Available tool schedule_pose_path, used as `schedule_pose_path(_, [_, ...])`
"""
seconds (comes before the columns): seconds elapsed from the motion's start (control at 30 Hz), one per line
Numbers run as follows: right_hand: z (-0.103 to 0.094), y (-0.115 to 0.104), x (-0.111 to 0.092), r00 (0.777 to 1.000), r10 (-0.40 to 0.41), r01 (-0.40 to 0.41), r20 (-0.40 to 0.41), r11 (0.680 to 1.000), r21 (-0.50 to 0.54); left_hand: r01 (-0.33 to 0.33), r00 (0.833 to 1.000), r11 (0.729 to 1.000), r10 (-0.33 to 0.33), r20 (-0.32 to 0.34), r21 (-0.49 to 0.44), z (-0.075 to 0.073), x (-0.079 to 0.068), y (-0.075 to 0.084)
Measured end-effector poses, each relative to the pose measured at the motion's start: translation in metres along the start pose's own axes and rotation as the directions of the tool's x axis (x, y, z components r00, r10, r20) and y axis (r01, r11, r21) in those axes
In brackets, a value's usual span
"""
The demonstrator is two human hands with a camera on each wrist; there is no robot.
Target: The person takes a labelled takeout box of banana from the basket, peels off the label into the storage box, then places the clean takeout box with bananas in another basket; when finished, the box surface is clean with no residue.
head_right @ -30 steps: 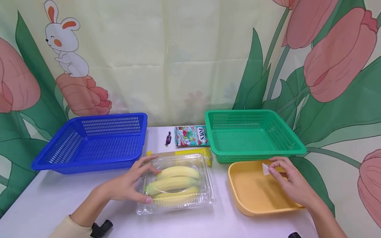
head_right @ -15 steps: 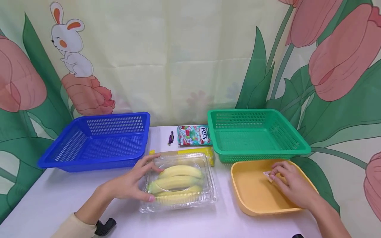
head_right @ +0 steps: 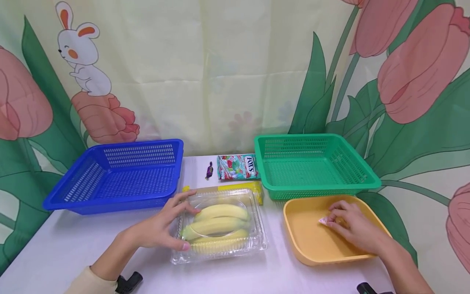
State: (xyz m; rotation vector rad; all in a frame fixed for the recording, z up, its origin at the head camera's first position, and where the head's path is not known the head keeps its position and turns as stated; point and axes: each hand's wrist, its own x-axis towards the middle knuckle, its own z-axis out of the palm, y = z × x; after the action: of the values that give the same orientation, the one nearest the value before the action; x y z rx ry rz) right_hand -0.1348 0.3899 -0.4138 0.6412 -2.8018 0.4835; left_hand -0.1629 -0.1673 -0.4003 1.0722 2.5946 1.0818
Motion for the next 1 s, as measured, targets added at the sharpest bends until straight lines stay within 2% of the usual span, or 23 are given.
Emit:
schedule_pose_path(0.13, [0.001,-0.001,0.000,0.999,0.032,-0.032,0.038,0.999,0.023,-0.008,1.000,1.000,0.008,-0.002,-0.004,0.000,0.001,0.000])
schedule_pose_path(0.3, [0.004,-0.001,0.000,0.999,0.032,-0.032,0.044,0.999,0.008,-0.003,1.000,1.000,0.003,-0.004,0.001,0.000,0.001,0.001])
schedule_pose_path(0.53, [0.003,-0.004,0.006,0.992,0.083,-0.084,0.090,0.996,-0.001,-0.004,1.000,1.000,0.004,-0.022,0.018,0.001,0.000,0.000])
schedule_pose_path(0.63, [-0.001,-0.003,0.009,0.987,0.076,-0.078,0.142,0.997,0.011,-0.003,1.000,1.000,0.003,-0.026,0.009,0.001,-0.001,-0.001])
schedule_pose_path(0.77, [-0.003,-0.001,0.013,0.970,0.065,-0.088,0.233,0.992,0.087,-0.005,0.999,1.000,0.005,-0.033,0.003,0.002,-0.001,-0.001])
schedule_pose_path(1.0, [0.003,-0.001,0.011,0.950,0.053,-0.097,0.306,0.987,0.129,-0.009,1.000,1.000,0.008,-0.018,-0.006,0.003,-0.001,0.000])
